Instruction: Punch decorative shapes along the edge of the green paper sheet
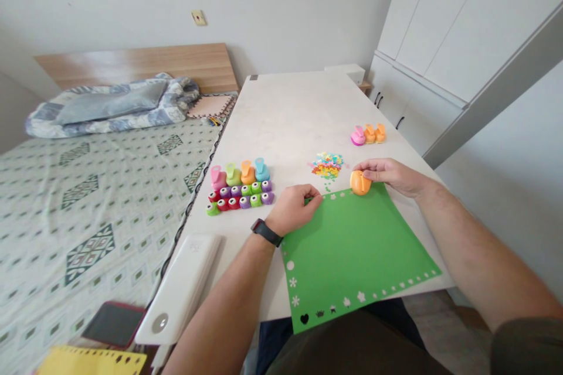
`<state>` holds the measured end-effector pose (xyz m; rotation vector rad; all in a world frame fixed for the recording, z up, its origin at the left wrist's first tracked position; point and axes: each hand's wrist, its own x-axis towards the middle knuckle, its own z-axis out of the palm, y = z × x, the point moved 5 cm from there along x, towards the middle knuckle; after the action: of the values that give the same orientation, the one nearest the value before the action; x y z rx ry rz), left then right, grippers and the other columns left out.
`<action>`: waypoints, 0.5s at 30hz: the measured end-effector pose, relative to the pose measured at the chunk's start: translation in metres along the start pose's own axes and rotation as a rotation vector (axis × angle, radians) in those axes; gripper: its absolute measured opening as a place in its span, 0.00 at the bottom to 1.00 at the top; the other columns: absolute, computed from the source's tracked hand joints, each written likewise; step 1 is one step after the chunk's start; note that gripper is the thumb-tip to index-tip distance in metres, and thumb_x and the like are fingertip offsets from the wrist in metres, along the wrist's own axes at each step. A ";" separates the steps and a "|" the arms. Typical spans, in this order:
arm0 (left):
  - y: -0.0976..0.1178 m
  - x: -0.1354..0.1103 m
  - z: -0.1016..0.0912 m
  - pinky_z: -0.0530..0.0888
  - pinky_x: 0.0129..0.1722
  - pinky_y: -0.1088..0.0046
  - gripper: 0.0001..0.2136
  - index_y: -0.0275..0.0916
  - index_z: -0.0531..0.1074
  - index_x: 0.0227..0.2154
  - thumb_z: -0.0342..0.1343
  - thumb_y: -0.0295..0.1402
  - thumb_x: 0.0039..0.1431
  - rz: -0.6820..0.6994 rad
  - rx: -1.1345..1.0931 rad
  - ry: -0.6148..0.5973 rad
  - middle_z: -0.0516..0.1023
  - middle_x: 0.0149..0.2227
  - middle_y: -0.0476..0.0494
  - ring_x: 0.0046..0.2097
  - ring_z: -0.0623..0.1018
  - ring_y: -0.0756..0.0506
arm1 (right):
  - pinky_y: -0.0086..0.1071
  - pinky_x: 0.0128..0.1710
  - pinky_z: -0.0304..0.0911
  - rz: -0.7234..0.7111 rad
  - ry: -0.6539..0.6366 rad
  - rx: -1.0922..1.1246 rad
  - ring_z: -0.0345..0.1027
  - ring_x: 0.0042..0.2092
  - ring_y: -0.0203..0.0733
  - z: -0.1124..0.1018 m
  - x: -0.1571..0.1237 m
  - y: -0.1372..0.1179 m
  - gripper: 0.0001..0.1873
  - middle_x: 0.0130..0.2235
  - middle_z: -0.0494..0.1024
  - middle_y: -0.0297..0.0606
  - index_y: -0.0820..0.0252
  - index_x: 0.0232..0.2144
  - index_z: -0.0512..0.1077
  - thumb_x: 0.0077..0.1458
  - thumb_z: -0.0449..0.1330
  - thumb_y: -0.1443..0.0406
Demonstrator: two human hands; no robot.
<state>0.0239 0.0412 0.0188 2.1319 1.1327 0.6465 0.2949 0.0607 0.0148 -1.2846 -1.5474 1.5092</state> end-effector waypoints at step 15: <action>0.000 0.001 0.000 0.68 0.33 0.74 0.11 0.38 0.78 0.33 0.54 0.37 0.64 -0.006 -0.003 0.008 0.82 0.33 0.47 0.33 0.78 0.49 | 0.48 0.59 0.58 -0.006 -0.063 -0.140 0.69 0.55 0.54 0.003 -0.004 0.000 0.29 0.52 0.79 0.44 0.57 0.54 0.77 0.54 0.67 0.50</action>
<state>0.0243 0.0422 0.0185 2.1244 1.1411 0.6543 0.2939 0.0555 0.0150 -1.3204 -1.7218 1.4722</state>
